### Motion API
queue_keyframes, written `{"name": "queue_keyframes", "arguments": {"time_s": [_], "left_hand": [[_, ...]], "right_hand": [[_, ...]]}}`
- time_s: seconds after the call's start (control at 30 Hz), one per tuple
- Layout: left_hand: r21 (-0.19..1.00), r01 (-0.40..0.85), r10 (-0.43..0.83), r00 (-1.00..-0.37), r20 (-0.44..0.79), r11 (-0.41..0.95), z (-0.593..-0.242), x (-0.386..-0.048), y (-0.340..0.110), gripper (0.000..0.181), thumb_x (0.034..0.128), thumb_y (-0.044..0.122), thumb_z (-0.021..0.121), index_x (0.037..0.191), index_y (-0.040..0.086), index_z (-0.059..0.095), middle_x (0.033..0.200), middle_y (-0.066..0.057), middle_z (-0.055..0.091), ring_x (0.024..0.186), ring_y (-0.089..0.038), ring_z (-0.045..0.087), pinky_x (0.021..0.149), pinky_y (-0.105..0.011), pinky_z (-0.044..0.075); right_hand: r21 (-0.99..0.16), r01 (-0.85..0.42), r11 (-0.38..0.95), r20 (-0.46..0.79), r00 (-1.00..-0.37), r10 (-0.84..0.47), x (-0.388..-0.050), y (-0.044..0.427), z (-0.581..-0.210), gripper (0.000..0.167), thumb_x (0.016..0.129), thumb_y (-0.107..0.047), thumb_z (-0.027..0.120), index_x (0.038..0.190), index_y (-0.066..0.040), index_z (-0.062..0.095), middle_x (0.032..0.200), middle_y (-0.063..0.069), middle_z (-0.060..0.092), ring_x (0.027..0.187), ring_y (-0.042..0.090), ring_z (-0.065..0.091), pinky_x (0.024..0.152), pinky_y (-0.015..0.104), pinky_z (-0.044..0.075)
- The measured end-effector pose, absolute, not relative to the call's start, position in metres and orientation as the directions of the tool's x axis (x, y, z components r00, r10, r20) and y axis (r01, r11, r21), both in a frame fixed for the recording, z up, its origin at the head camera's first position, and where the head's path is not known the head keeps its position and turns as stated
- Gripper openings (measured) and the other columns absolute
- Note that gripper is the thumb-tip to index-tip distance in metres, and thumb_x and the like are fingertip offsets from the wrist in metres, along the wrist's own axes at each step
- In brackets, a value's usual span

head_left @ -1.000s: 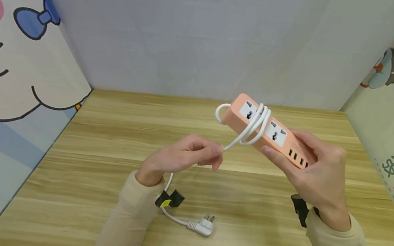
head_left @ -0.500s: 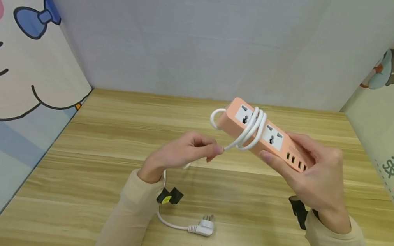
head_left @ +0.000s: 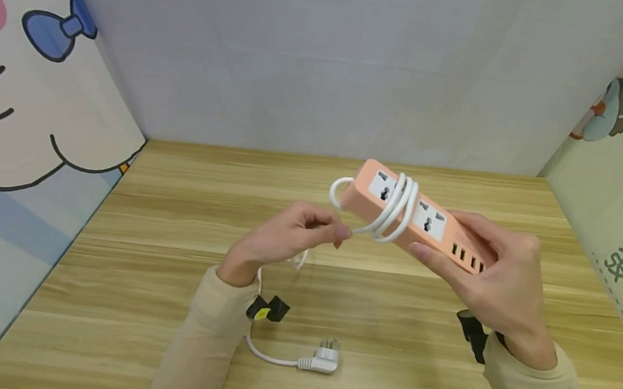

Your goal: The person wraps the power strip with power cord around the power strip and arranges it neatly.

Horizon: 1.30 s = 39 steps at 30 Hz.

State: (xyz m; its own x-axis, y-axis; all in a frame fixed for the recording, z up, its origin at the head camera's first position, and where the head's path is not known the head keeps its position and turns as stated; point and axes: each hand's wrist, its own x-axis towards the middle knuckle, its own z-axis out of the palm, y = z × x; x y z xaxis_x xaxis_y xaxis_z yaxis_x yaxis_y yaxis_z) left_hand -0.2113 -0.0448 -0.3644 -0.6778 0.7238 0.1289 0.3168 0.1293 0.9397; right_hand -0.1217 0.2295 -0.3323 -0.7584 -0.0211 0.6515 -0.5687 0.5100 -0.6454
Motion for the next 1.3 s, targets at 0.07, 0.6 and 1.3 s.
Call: {"name": "queue_keyframes", "arguments": {"time_s": [0.07, 0.6, 1.3], "left_hand": [[0.942, 0.313, 0.722, -0.679, 0.133, 0.121, -0.365, -0.212, -0.045, 0.017, 0.1017, 0.010, 0.056, 0.092, 0.002, 0.068, 0.083, -0.002, 0.061, 0.075, -0.013, 0.047, 0.075, -0.027, 0.043], [0.966, 0.138, 0.566, -0.825, -0.009, 0.217, -0.362, -0.212, -0.044, 0.022, 0.0917, 0.020, 0.074, 0.108, 0.006, 0.077, 0.109, -0.007, 0.076, 0.104, -0.016, 0.071, 0.098, -0.039, 0.053], [0.975, 0.126, 0.350, -0.935, 0.056, 0.181, -0.373, -0.217, -0.042, 0.026, 0.0902, 0.006, 0.067, 0.068, 0.011, 0.054, 0.064, 0.003, 0.034, 0.063, -0.014, 0.031, 0.064, -0.026, 0.031]], "right_hand": [[-0.646, -0.568, 0.511, 0.648, -0.761, -0.027, -0.121, 0.230, -0.332, 0.046, 0.060, 0.003, 0.093, 0.103, -0.004, 0.078, 0.083, -0.024, 0.070, 0.053, 0.001, 0.056, 0.050, 0.014, 0.043], [-0.647, -0.561, 0.516, 0.625, -0.778, -0.062, -0.119, 0.230, -0.331, 0.047, 0.060, 0.002, 0.093, 0.104, -0.005, 0.078, 0.084, -0.023, 0.069, 0.053, 0.002, 0.056, 0.050, 0.015, 0.044], [-0.639, -0.576, 0.510, 0.572, -0.799, -0.186, -0.112, 0.226, -0.327, 0.046, 0.063, -0.003, 0.094, 0.104, -0.013, 0.077, 0.080, -0.005, 0.072, 0.052, 0.005, 0.055, 0.052, 0.019, 0.043]]}}
